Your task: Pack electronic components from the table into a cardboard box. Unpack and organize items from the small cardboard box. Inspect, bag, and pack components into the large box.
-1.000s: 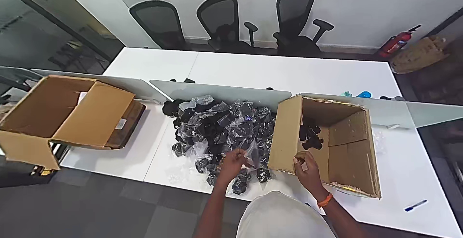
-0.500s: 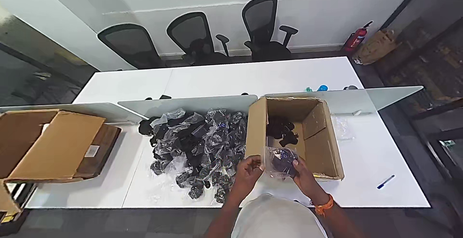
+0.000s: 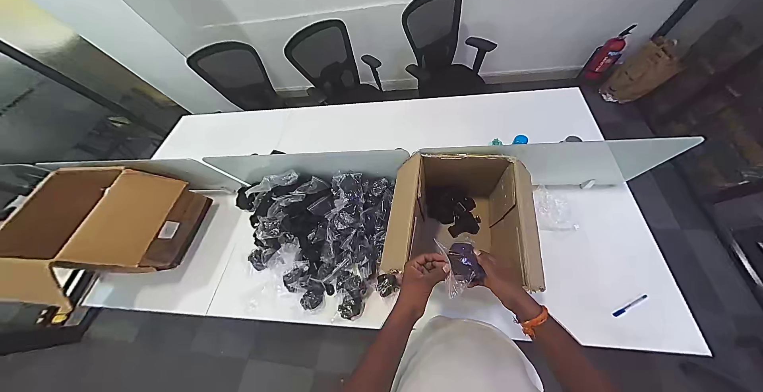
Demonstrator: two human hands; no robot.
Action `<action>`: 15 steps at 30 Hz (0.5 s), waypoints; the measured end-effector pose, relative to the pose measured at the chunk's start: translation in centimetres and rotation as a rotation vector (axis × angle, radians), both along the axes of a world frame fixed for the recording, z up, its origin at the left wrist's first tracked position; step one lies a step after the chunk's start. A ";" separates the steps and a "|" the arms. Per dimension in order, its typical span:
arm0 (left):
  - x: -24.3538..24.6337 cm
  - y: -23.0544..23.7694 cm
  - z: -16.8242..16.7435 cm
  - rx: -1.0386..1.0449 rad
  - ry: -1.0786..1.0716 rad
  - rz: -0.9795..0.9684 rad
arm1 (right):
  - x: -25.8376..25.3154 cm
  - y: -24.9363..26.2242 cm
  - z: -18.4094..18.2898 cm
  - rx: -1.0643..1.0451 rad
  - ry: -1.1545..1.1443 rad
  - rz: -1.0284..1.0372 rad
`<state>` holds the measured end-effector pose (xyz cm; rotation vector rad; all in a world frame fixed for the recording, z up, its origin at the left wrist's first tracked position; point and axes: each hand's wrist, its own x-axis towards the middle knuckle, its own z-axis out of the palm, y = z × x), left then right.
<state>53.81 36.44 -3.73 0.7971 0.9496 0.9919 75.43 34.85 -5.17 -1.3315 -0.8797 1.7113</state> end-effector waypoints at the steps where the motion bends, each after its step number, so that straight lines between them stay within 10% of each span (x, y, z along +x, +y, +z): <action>1: 0.4 -0.2 -0.2 -0.006 -0.002 0.007 | 0.0 -0.1 -0.3 -0.001 0.001 0.023; 10: 2.3 1.1 -1.4 -0.028 -0.134 0.043 | 0.8 -0.2 -1.7 0.432 -0.482 -0.159; 15: 3.7 0.8 -1.8 0.022 0.043 -0.024 | 0.7 -1.1 -0.7 0.511 -0.328 -0.034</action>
